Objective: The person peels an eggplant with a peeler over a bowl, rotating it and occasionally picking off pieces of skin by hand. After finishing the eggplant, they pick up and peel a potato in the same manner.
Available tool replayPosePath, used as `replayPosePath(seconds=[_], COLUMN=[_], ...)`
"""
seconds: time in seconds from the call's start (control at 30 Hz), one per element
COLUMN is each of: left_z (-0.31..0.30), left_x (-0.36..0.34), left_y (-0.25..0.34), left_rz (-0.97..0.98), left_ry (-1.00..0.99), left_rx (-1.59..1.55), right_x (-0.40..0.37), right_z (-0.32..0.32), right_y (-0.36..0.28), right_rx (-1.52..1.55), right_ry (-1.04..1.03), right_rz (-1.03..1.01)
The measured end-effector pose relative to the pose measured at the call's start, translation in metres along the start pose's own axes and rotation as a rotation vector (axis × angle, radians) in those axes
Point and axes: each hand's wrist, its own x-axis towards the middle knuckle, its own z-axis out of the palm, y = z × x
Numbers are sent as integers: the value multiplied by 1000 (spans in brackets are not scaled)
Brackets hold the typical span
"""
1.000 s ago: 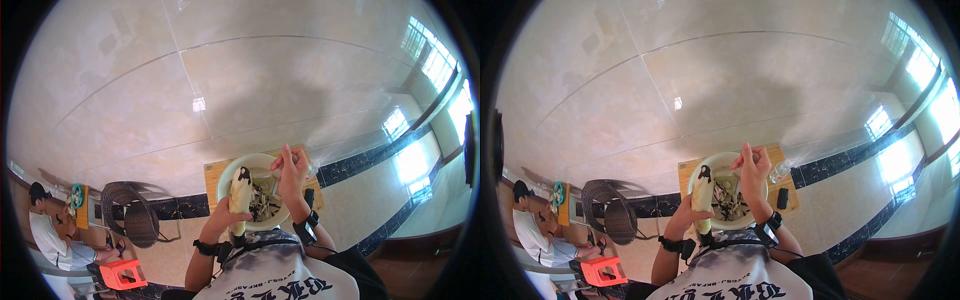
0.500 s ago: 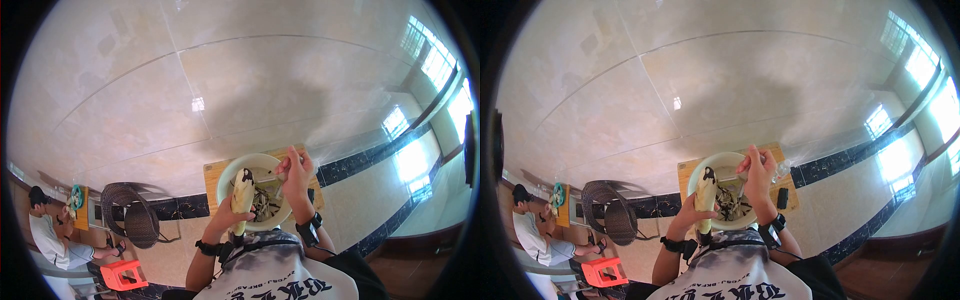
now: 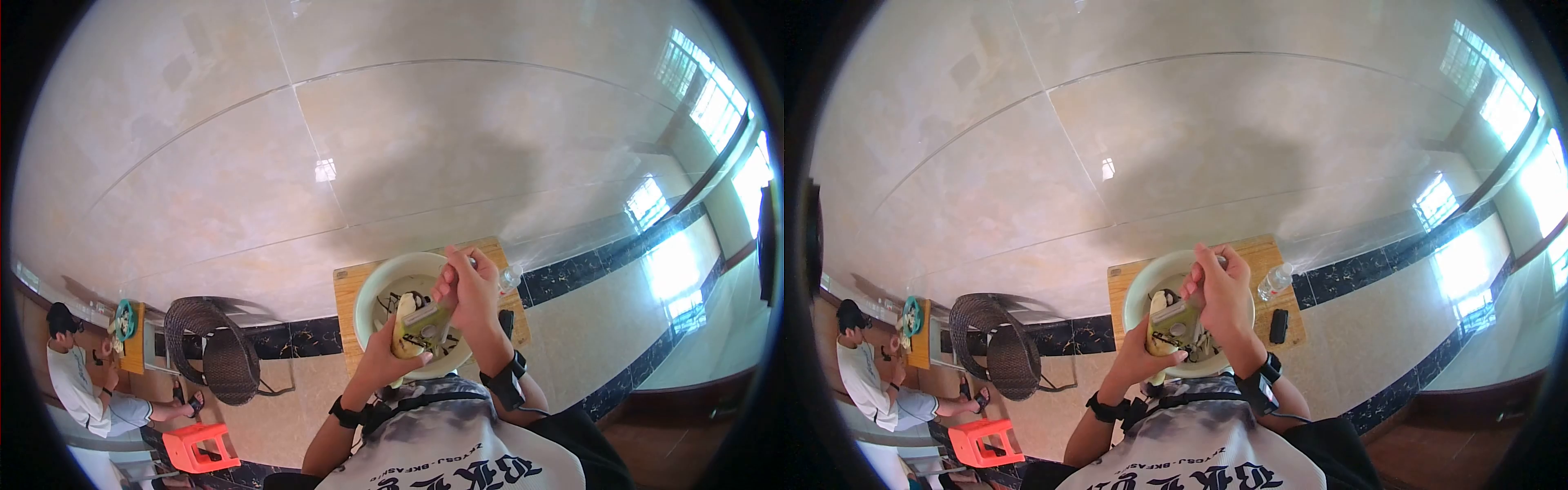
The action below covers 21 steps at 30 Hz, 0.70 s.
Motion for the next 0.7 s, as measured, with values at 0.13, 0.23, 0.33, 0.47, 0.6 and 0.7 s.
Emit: replayPosePath(seconds=[0.13, 0.23, 0.33, 0.47, 0.6, 0.7], left_z=[3, -2, -7, -9, -14, -13], left_x=[-1, -1, -2, -3, -6, -9], left_y=[-12, -15, -14, -17, -3, -1], left_rz=[0, -2, 1, -3, -17, -40], left_ry=[25, 21, 21, 83, 61, 68], left_rx=[27, 110, 171, 227, 215, 221], right_x=[-6, -6, -3, -1, 3, 9], right_z=[8, 8, 6, 7, 11, 9], right_y=[7, 8, 10, 10, 4, 2], right_rx=[-162, -246, -265, -240, -208, -206], right_ry=[25, 26, 31, 32, 70, 50], right_rz=[-131, -201, -203, -190, -240, -238])
